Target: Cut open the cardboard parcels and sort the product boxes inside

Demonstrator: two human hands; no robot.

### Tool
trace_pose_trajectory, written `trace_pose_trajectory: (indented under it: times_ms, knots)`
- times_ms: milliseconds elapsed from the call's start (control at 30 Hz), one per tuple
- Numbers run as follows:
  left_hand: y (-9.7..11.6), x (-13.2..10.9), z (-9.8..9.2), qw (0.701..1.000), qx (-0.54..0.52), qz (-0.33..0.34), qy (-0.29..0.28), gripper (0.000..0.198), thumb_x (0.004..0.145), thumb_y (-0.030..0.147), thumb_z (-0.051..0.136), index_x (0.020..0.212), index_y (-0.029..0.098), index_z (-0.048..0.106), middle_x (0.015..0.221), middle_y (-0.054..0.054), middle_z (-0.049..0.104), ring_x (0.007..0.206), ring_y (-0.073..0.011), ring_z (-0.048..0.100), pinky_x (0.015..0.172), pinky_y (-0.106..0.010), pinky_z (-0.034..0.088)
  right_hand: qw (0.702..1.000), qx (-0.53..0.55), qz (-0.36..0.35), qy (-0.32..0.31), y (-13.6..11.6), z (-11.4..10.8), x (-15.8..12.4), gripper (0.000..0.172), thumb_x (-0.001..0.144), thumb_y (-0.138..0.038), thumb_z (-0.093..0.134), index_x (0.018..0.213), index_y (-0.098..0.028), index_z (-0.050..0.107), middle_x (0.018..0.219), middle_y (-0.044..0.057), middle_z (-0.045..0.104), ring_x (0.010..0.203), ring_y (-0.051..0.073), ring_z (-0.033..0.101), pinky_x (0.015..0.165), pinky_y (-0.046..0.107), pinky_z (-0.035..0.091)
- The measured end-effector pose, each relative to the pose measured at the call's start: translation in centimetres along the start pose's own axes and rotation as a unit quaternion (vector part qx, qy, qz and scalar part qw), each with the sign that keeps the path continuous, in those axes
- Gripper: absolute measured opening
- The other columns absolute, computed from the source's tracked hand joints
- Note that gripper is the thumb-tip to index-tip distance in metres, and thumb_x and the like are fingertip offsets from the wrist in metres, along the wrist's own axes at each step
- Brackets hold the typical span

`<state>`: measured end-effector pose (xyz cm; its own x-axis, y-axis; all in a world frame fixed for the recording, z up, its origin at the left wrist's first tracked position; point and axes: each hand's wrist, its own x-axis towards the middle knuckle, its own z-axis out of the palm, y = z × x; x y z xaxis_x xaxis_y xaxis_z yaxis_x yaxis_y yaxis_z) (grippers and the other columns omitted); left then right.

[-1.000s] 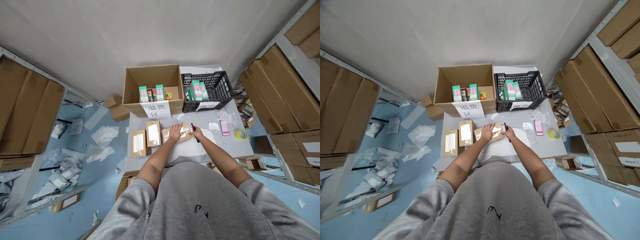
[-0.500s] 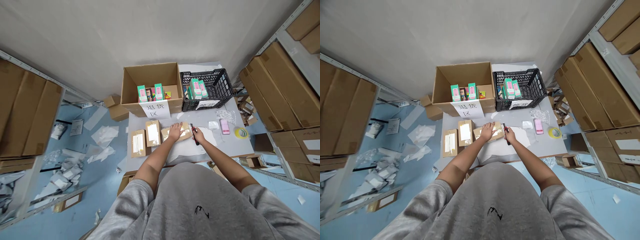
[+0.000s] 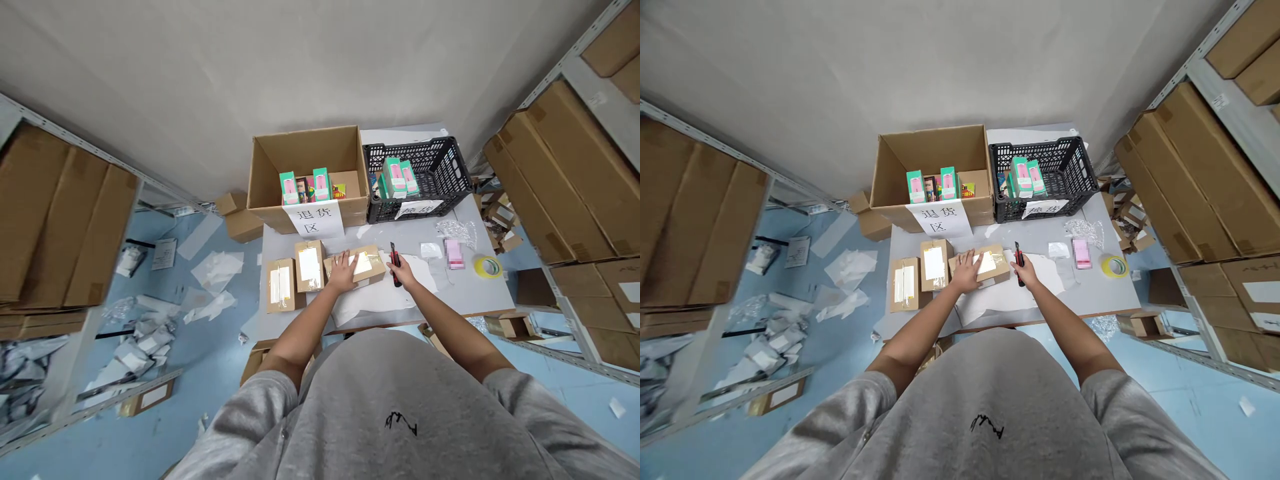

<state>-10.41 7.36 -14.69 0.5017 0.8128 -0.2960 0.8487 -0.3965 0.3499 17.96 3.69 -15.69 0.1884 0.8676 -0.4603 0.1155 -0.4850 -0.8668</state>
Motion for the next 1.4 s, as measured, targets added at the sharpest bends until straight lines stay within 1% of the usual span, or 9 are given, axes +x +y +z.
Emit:
trace_pose_trajectory:
  times_ms: [100, 200, 300, 433, 567, 767, 967, 1167, 1400]
  knots:
    - [-1.4, 2.5, -1.7, 0.997, -0.033, 0.010, -0.071, 0.131, 0.067, 0.054, 0.101, 0.178, 0.026, 0.038, 0.184, -0.022, 0.034, 0.170, -0.0444, 0.032, 0.137, -0.060, 0.026, 1.000, 0.017, -0.013, -0.010, 0.5, -0.4, -0.8, 0.075, 0.072, -0.073, 0.084, 0.127, -0.025, 0.066, 0.082, -0.004, 0.063, 0.069, 0.019, 0.060, 0.070, 0.035, 0.055]
    - [-2.2, 5.2, -3.0, 0.985, -0.094, 0.035, -0.137, 0.098, 0.075, 0.047, 0.096, 0.165, 0.031, 0.061, 0.168, -0.009, 0.061, 0.152, -0.0348, 0.060, 0.123, -0.039, 0.048, 1.000, -0.004, -0.026, -0.011, 1.1, -0.4, -1.3, 0.083, 0.062, -0.073, 0.093, 0.124, -0.024, 0.068, 0.083, -0.003, 0.063, 0.078, 0.021, 0.062, 0.078, 0.036, 0.057]
    - [-2.1, 6.1, -2.9, 0.989, -0.098, -0.005, -0.110, 0.067, 0.091, 0.041, 0.083, 0.157, 0.033, 0.069, 0.155, -0.004, 0.073, 0.137, -0.0318, 0.070, 0.115, -0.037, 0.054, 0.999, -0.041, -0.025, -0.001, 1.9, -0.3, -1.3, 0.081, 0.059, -0.076, 0.092, 0.117, -0.024, 0.070, 0.080, -0.004, 0.061, 0.081, 0.022, 0.062, 0.081, 0.037, 0.057]
    - [-0.6, 2.9, 0.0, 0.994, -0.062, -0.088, 0.016, 0.064, 0.108, 0.035, 0.060, 0.170, 0.020, 0.053, 0.171, -0.018, 0.056, 0.161, -0.0343, 0.049, 0.135, -0.049, 0.035, 0.998, -0.066, -0.004, 0.020, 3.1, 0.0, -1.1, 0.076, 0.064, -0.081, 0.085, 0.110, -0.023, 0.070, 0.075, -0.004, 0.059, 0.074, 0.022, 0.058, 0.075, 0.036, 0.055]
    - [1.7, -3.2, 4.6, 0.982, -0.074, -0.147, 0.087, 0.097, 0.106, 0.056, 0.064, 0.180, 0.008, 0.024, 0.185, -0.031, 0.021, 0.176, -0.0418, 0.014, 0.138, -0.059, 0.026, 0.996, -0.086, -0.007, 0.027, 3.9, 0.4, -1.2, 0.073, 0.073, -0.082, 0.078, 0.114, -0.022, 0.071, 0.090, 0.003, 0.072, 0.083, 0.025, 0.064, 0.080, 0.038, 0.057]
    - [3.2, -6.9, 7.6, 0.959, -0.150, -0.228, 0.074, 0.120, 0.100, 0.060, 0.077, 0.183, 0.019, 0.002, 0.186, -0.032, 0.016, 0.165, -0.0418, 0.044, 0.117, -0.050, 0.057, 0.989, -0.123, -0.052, 0.056, 4.6, 1.1, -1.4, 0.061, 0.086, -0.076, 0.070, 0.119, -0.024, 0.070, 0.120, 0.010, 0.080, 0.113, 0.030, 0.072, 0.102, 0.041, 0.057]
    - [2.0, -6.0, 5.8, 0.942, -0.212, -0.231, 0.117, 0.121, 0.098, 0.052, 0.084, 0.183, 0.021, 0.003, 0.181, -0.026, 0.036, 0.162, -0.0360, 0.050, 0.122, -0.046, 0.053, 0.995, -0.071, -0.037, 0.053, 3.3, 1.2, -1.2, 0.069, 0.077, -0.077, 0.077, 0.116, -0.020, 0.072, 0.117, 0.013, 0.082, 0.104, 0.030, 0.075, 0.088, 0.040, 0.062]
    - [0.7, -4.7, 2.2, 0.920, -0.236, -0.285, 0.126, 0.090, 0.102, 0.072, 0.070, 0.171, 0.025, 0.037, 0.150, -0.020, 0.072, 0.135, -0.0396, 0.073, 0.106, -0.047, 0.059, 0.998, 0.035, -0.031, 0.041, -0.4, -0.2, -0.5, 0.071, 0.072, -0.073, 0.085, 0.120, -0.021, 0.079, 0.124, 0.012, 0.081, 0.103, 0.027, 0.076, 0.069, 0.030, 0.060]
    - [0.4, -0.7, 0.1, 0.907, -0.206, -0.345, 0.124, 0.078, 0.106, 0.073, 0.060, 0.159, 0.017, 0.047, 0.131, -0.022, 0.080, 0.123, -0.0393, 0.077, 0.097, -0.043, 0.058, 1.000, -0.018, -0.012, 0.021, -0.7, -1.0, 0.8, 0.072, 0.059, -0.069, 0.097, 0.106, -0.020, 0.077, 0.089, 0.004, 0.076, 0.080, 0.021, 0.069, 0.064, 0.031, 0.059]
